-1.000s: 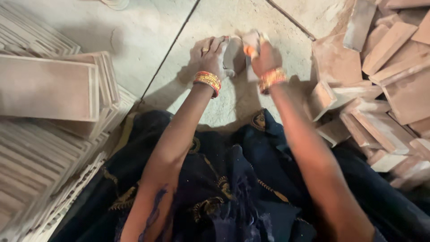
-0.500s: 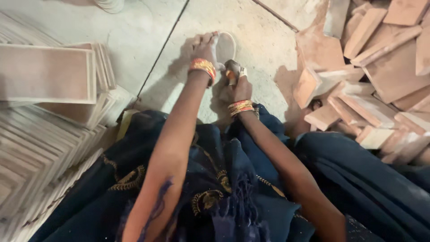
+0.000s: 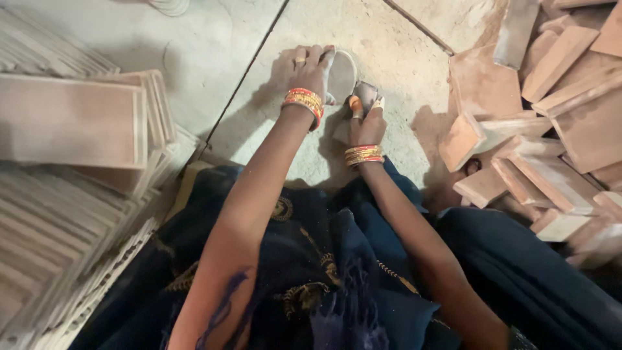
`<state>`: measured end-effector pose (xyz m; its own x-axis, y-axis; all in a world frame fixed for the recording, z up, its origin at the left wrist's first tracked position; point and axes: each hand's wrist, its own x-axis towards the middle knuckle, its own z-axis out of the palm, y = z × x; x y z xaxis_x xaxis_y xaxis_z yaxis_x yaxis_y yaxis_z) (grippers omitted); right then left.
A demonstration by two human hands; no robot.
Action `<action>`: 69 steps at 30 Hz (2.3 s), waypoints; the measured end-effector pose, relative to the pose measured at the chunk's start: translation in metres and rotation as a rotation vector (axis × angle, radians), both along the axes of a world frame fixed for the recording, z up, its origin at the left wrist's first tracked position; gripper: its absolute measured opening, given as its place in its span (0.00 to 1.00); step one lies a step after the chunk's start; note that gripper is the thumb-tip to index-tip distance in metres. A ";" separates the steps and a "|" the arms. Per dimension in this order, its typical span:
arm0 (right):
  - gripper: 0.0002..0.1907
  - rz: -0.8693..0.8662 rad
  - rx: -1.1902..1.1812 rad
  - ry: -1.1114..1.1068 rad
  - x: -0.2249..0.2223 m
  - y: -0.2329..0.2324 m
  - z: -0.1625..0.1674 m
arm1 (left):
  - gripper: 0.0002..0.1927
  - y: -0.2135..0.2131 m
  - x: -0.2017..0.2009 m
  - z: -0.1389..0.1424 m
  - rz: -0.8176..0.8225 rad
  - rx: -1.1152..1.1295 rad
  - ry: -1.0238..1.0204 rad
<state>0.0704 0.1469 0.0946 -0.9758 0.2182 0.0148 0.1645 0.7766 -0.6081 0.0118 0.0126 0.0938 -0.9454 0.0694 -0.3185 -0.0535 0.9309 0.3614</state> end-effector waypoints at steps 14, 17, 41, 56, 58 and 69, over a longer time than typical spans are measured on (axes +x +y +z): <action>0.11 0.634 0.120 -0.120 -0.114 0.020 0.040 | 0.58 0.003 -0.002 0.002 0.076 0.025 0.016; 0.09 0.438 0.130 -0.126 -0.055 0.027 0.016 | 0.62 0.003 -0.002 0.005 0.070 0.023 -0.065; 0.09 0.504 0.396 -0.241 -0.016 0.010 0.030 | 0.41 0.010 0.001 -0.011 0.180 0.035 0.007; 0.17 0.004 -0.107 0.039 -0.004 -0.004 0.026 | 0.67 -0.003 -0.003 0.012 -0.072 0.028 0.084; 0.16 -0.063 -0.015 -0.069 -0.011 -0.005 0.020 | 0.67 0.000 -0.002 0.009 -0.031 0.045 0.124; 0.08 0.378 0.095 -0.095 -0.091 0.018 0.028 | 0.66 -0.004 -0.006 0.012 0.013 0.121 0.116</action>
<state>-0.0204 0.1651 0.1222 -0.9850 -0.1548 -0.0763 -0.0920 0.8452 -0.5265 0.0060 0.0084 0.1053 -0.9764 0.0881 -0.1971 -0.0165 0.8799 0.4749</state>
